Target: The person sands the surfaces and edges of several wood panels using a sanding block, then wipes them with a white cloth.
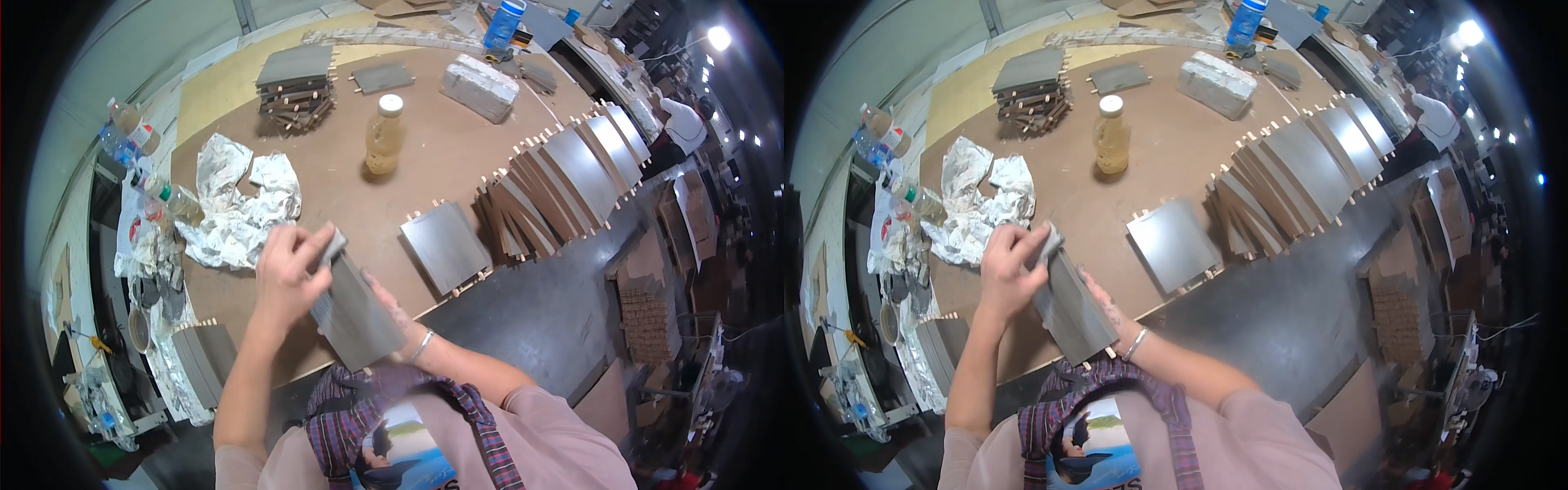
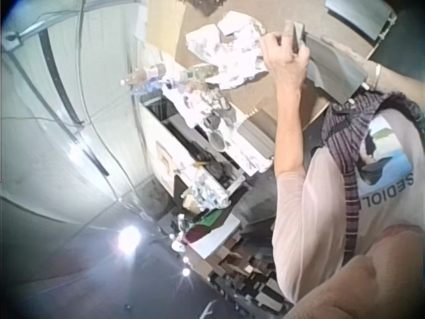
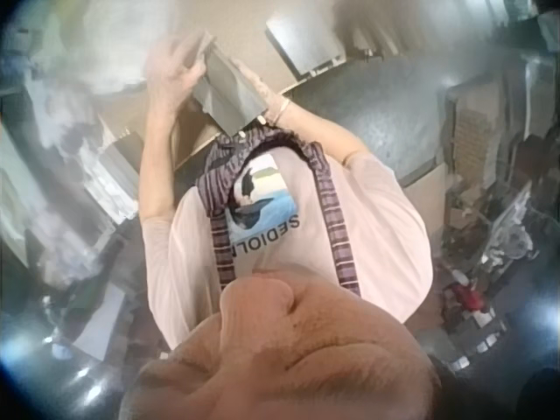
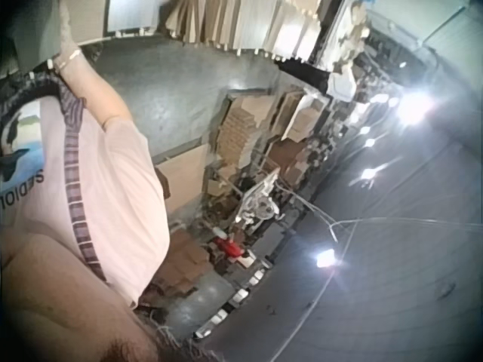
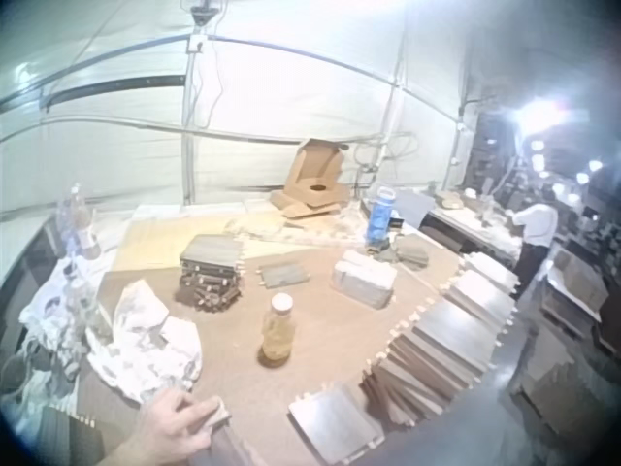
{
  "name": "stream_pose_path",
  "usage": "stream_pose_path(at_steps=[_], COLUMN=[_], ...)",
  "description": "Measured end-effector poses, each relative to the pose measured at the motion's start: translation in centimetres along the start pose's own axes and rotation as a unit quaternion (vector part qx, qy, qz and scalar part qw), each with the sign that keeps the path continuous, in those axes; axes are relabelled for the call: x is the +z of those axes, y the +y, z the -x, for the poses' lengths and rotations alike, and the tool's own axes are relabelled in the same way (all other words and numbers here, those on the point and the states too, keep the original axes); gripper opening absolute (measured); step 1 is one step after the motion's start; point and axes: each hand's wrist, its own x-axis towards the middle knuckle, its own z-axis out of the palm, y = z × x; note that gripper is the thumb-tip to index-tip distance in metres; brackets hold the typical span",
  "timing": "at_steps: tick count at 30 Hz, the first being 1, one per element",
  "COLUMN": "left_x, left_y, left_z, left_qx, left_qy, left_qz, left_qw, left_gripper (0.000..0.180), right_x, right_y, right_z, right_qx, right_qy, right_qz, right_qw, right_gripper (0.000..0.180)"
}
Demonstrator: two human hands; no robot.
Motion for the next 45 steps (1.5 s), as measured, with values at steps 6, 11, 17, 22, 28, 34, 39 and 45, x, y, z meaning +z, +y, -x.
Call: stream_pose_path(at_steps=[6, 11, 17, 22, 28, 34, 39, 45], left_x=[0.3, 0.3, 1.6, 0.5, 2.0, 1.3, 3.5, 3.4], left_y=[4.3, -0.3, 3.5, 0.7, 3.8, 6.9, 6.2, 4.9], left_z=[1.7, -2.4, 0.7, -1.9, 0.3, -1.1, 0.0, 0.6], left_qx=[0.102, -0.009, 0.080, -0.017, 0.046, -0.146, -0.126, -0.118], left_qy=[-0.080, -0.004, -0.051, 0.035, 0.045, 0.001, 0.021, 0.049], left_qz=[0.078, 0.000, 0.040, 0.025, 0.142, 0.310, 0.302, 0.222], left_qw=[0.989, 1.000, 0.995, 0.999, 0.988, 0.940, 0.945, 0.967], left_gripper=[0.049, 0.049, 0.047, 0.046, 0.047, 0.047, 0.045, 0.043], right_x=[-1.9, -0.2, -1.7, -1.2, -2.8, -4.1, -3.6, -4.5], right_y=[2.6, 0.1, 4.5, 1.0, 3.4, 2.1, 0.3, 1.5], right_z=[0.3, 0.5, -0.3, 0.4, 0.3, 1.0, 1.4, 2.2], right_qx=[-0.176, 0.084, 0.052, 0.045, 0.100, 0.002, 0.006, 0.039], right_qy=[-0.002, 0.036, 0.069, 0.056, 0.091, 0.087, 0.079, 0.060], right_qz=[0.188, -0.195, -0.231, -0.134, -0.475, -0.432, -0.397, -0.382], right_qw=[0.966, 0.976, 0.969, 0.988, 0.869, 0.898, 0.914, 0.921], right_gripper=[0.057, 0.061, 0.057, 0.057, 0.061, 0.076, 0.096, 0.098])
